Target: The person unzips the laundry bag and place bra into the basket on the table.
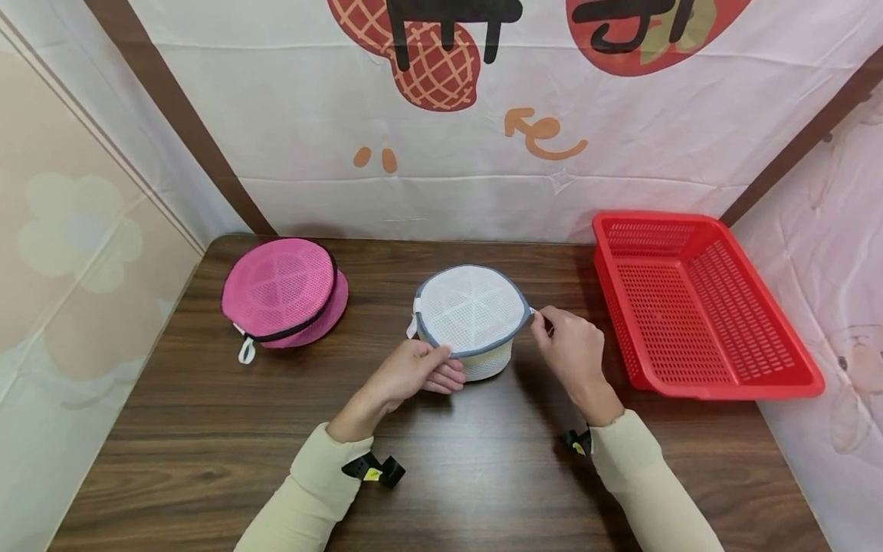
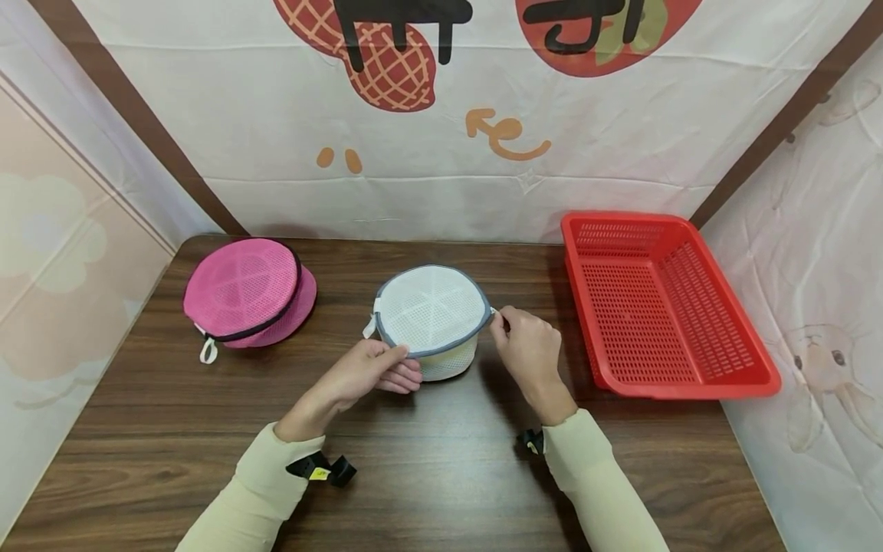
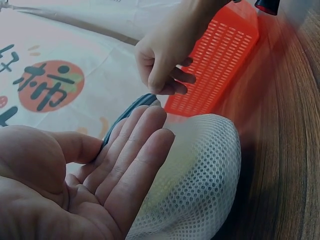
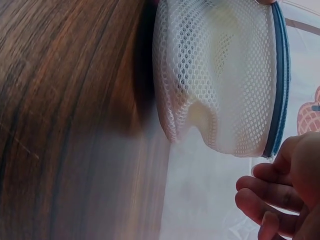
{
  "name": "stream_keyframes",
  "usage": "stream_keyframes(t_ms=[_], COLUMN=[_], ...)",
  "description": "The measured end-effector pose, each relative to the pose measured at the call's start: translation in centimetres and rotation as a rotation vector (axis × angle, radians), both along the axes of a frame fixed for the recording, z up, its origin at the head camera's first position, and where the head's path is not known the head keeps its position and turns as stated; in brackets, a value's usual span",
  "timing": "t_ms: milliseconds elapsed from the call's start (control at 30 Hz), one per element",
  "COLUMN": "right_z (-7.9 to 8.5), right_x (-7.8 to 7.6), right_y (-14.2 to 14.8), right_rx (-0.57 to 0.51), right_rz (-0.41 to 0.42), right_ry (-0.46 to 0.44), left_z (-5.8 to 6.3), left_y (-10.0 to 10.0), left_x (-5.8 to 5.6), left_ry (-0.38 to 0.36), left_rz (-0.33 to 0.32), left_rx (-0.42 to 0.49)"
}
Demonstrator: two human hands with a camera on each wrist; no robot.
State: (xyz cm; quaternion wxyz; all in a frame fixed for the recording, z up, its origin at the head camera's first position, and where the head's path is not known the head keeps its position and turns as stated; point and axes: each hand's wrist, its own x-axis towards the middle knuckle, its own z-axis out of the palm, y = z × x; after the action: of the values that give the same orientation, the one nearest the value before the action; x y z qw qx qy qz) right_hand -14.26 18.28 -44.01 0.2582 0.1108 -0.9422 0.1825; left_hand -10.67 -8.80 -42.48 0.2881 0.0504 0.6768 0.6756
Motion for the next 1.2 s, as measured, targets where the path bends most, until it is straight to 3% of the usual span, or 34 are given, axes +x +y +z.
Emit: stream_keyframes(t_ms=[500, 1200], right_z=[0.1, 0.2], right_x=[0.4, 1.8], right_y=[0.1, -0.3], right_rx=[0.004, -0.019], right_rz=[0.000, 0.033], right_ry=[-0.010, 0.010], left_z=[0.1, -0.5], left_y=[-0.1, -0.1], left_x=[0.0, -0.6], left_ry=[0.000, 0.000], left_rz=[0.026, 0.159], left_rx=[0.007, 0.003])
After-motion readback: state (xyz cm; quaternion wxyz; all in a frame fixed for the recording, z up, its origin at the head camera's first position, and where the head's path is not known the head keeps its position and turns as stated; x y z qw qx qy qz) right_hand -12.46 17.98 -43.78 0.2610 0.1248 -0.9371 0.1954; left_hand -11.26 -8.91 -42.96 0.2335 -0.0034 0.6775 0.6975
